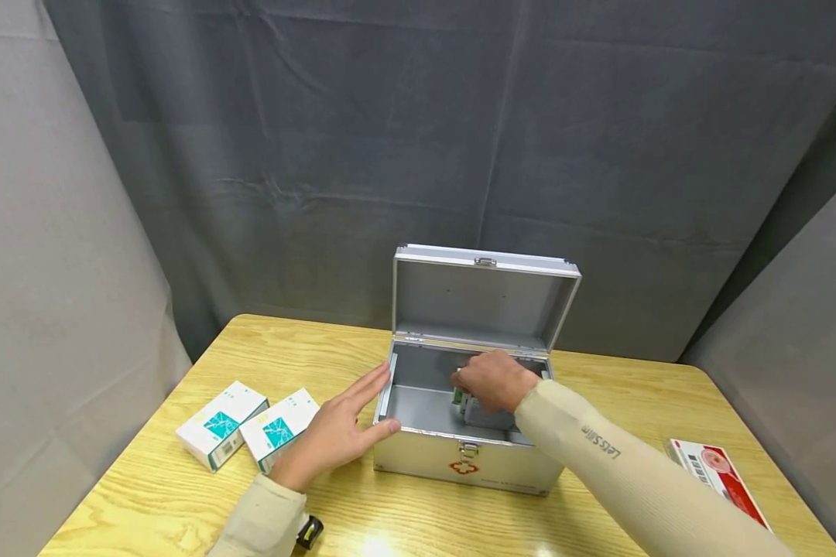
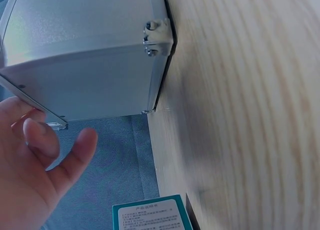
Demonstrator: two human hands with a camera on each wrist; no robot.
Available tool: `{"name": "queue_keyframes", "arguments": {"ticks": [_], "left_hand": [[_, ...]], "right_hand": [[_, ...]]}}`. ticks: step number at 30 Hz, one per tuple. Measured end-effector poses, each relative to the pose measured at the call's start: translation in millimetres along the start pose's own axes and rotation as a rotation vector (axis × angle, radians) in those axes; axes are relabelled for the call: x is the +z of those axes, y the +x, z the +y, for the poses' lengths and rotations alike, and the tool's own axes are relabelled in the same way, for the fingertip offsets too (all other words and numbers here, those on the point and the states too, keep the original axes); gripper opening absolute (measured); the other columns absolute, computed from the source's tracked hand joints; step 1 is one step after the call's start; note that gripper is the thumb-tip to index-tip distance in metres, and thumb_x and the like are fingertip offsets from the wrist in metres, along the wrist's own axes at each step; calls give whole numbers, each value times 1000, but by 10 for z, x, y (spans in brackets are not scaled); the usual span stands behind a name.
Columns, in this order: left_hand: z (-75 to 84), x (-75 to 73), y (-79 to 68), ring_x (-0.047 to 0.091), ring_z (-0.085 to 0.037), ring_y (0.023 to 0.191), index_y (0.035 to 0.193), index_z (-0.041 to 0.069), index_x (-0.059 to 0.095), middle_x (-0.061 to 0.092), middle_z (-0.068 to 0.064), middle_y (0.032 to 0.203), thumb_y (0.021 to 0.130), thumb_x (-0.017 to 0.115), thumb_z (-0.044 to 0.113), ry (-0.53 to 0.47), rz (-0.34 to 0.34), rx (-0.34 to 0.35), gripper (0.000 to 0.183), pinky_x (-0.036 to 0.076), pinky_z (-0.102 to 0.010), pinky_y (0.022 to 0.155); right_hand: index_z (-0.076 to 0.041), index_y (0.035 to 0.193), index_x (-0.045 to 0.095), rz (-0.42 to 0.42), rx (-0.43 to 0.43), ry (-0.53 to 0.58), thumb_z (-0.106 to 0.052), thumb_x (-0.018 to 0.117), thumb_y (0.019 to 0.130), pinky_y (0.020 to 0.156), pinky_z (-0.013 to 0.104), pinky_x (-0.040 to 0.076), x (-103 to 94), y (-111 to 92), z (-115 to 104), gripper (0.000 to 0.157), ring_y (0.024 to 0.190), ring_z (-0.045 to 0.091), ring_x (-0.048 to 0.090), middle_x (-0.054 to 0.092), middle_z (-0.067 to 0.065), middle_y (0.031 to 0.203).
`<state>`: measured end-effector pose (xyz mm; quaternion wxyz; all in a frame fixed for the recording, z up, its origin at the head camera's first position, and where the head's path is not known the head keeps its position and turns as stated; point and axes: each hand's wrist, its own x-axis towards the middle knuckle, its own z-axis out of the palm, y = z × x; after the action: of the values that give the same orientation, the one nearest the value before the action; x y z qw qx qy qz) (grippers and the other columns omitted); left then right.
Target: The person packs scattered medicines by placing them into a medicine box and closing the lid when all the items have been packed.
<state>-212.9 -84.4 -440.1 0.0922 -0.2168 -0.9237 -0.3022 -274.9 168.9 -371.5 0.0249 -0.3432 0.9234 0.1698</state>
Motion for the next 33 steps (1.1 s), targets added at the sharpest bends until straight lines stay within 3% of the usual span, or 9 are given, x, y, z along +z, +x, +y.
{"name": "queue_keyframes", "arguments": {"ticks": [7,15,18,23,27,33], "left_hand": [[17,3,20,34,-17,135,144,33,25,13,28,149,81,52,64,-6,-16,-18,75,35,-50,105],[-8,-12,-2,34,-20,135,144,33,25,15,24,150,80,52,64,-13,-16,-29,75,35,-53,104],[-18,-6,7,34,-19,135,144,33,26,14,27,150,81,52,63,-10,-20,-25,75,35,-52,104],[-24,12,17,35,-20,135,144,33,26,16,24,150,81,51,64,-12,-21,-18,74,35,-53,104],[-45,15,28,35,-20,135,144,32,26,17,22,151,81,49,66,-6,-22,-16,75,35,-53,104],[-83,17,80,35,-20,135,144,32,26,14,25,150,81,46,68,11,-18,-3,76,35,-52,104]], "right_hand": [[-20,73,58,15,23,31,7,66,67,53,27,45,-5,-15,-6,28,59,9,49,57,-8,67],[-14,86,61,47,19,96,3,68,74,55,25,47,-4,-24,-6,22,61,9,53,60,-4,69],[-13,88,61,12,33,98,-1,69,75,55,28,47,-24,-43,-1,19,63,11,53,60,-3,71],[-13,104,60,-81,94,152,-3,70,72,56,31,47,-73,-80,38,35,66,13,53,62,-1,77],[-13,104,61,-105,143,216,-2,73,66,60,32,47,-117,-81,100,42,70,13,53,63,-2,84],[-14,99,62,-106,155,244,-12,71,74,65,35,49,-147,-77,210,27,75,14,56,64,-2,89]]}}
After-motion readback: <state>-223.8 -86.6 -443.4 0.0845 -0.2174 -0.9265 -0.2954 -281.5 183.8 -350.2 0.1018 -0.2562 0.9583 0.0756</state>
